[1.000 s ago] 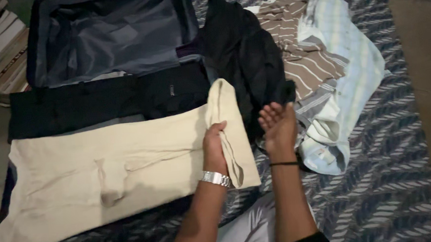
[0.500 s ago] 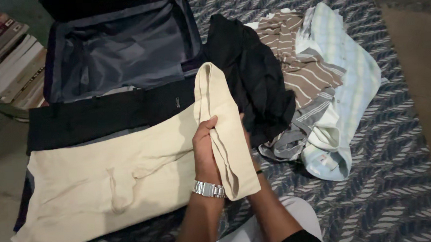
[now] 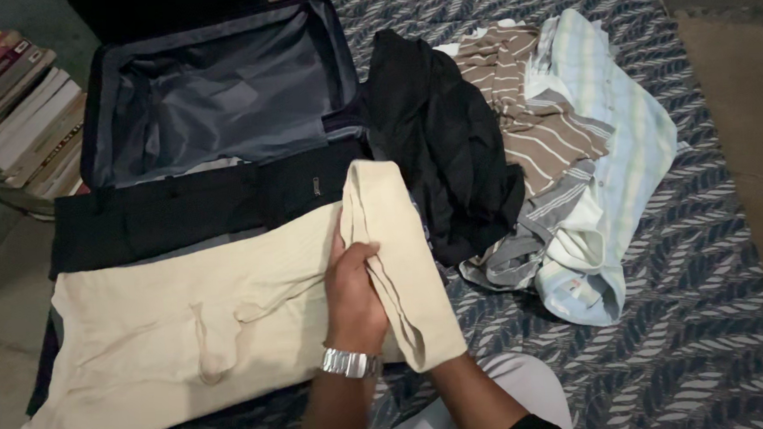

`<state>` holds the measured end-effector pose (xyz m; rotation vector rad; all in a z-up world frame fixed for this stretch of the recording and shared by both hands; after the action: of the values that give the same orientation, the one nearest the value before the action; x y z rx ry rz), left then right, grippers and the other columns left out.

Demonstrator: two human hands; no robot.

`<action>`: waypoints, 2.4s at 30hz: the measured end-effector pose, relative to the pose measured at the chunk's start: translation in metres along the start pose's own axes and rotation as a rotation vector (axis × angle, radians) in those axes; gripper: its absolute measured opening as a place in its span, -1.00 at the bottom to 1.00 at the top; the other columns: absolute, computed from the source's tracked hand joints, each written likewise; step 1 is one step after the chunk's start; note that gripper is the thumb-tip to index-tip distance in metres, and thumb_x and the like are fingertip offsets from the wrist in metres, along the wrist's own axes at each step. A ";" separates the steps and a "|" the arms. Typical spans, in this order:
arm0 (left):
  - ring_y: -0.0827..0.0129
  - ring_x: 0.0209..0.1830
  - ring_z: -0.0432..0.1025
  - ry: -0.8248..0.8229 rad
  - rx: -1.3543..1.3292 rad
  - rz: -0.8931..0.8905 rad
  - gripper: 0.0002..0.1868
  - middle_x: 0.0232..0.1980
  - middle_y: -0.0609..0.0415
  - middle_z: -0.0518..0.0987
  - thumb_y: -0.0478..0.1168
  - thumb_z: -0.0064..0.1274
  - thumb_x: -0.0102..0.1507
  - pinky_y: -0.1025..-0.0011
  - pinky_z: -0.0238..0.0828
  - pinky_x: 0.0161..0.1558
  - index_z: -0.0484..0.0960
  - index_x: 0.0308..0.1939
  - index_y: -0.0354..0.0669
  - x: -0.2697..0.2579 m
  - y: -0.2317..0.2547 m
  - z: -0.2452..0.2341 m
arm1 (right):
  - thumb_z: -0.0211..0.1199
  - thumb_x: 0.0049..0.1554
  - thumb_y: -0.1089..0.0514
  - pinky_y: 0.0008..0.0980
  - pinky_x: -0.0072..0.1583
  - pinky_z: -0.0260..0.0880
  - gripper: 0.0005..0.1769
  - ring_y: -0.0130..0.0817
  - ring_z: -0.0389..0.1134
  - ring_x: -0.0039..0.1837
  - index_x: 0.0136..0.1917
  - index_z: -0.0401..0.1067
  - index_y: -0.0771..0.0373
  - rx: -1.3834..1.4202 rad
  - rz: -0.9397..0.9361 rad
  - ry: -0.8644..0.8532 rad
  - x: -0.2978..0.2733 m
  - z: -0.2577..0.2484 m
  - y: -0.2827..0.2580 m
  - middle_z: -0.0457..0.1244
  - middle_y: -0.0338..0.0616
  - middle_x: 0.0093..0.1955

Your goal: The person folds a green t-shirt and a cream-colored t-shirt by hand and places them into an open suitcase. The person smooths and adjusts the folded garments to fit neatly inside the suitcase.

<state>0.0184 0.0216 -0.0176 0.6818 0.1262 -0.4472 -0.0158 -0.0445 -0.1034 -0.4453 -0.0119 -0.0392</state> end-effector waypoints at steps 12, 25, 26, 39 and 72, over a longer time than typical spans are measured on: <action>0.08 0.17 0.47 -0.004 0.843 0.243 -0.29 0.42 -0.16 0.44 -0.25 0.19 0.16 0.23 0.41 0.07 0.39 0.42 -0.12 -0.006 0.025 -0.001 | -0.10 0.25 -0.44 -0.15 0.30 0.39 -0.09 -0.04 0.38 0.28 0.47 0.26 0.38 0.045 -0.012 -0.027 -0.002 0.010 -0.006 0.30 0.15 0.33; 0.15 0.28 0.44 -0.023 1.195 0.416 -0.48 0.29 -0.13 0.51 -0.32 0.31 0.02 0.30 0.38 0.24 0.70 0.10 -0.22 -0.011 0.039 0.029 | -0.14 0.24 -0.52 -0.12 0.32 0.39 -0.02 -0.05 0.37 0.31 0.51 0.22 0.35 0.040 0.019 -0.037 -0.007 0.005 0.001 0.28 0.14 0.37; 0.14 0.29 0.42 -0.029 1.175 0.435 -0.47 0.31 -0.14 0.50 -0.34 0.30 0.03 0.30 0.36 0.25 0.70 0.12 -0.23 -0.012 0.042 0.030 | -0.14 0.24 -0.52 -0.12 0.32 0.39 -0.02 -0.05 0.37 0.31 0.51 0.22 0.35 0.053 0.025 -0.040 -0.004 0.007 0.002 0.28 0.14 0.37; 0.09 0.15 0.51 0.097 1.423 0.532 -0.50 0.26 -0.15 0.52 -0.29 0.24 0.07 0.28 0.48 0.10 0.66 0.12 -0.29 -0.016 0.068 -0.017 | -0.15 0.21 -0.60 -0.09 0.35 0.38 0.08 -0.04 0.35 0.36 0.53 0.19 0.37 0.244 0.080 -0.054 0.031 0.025 0.005 0.24 0.17 0.42; 0.22 -0.15 0.66 -0.363 1.603 0.419 -0.75 -0.17 -0.06 0.74 -0.06 0.31 0.12 0.33 0.53 -0.03 0.79 -0.23 -0.12 0.173 0.048 0.047 | -0.07 0.20 -0.52 -0.21 0.30 0.42 -0.05 -0.17 0.41 0.26 0.43 0.32 0.34 0.210 0.056 0.057 0.037 0.009 0.005 0.35 0.00 0.28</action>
<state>0.1933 -0.0367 0.0024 2.1172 -0.8064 -0.1774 0.0211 -0.0374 -0.0964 -0.2345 0.0525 0.0045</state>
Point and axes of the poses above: each hand's wrist, its own x-axis towards the middle knuckle, its own z-axis out of the palm, y = z × x, the point moved 7 cm from there along x, towards the middle knuckle
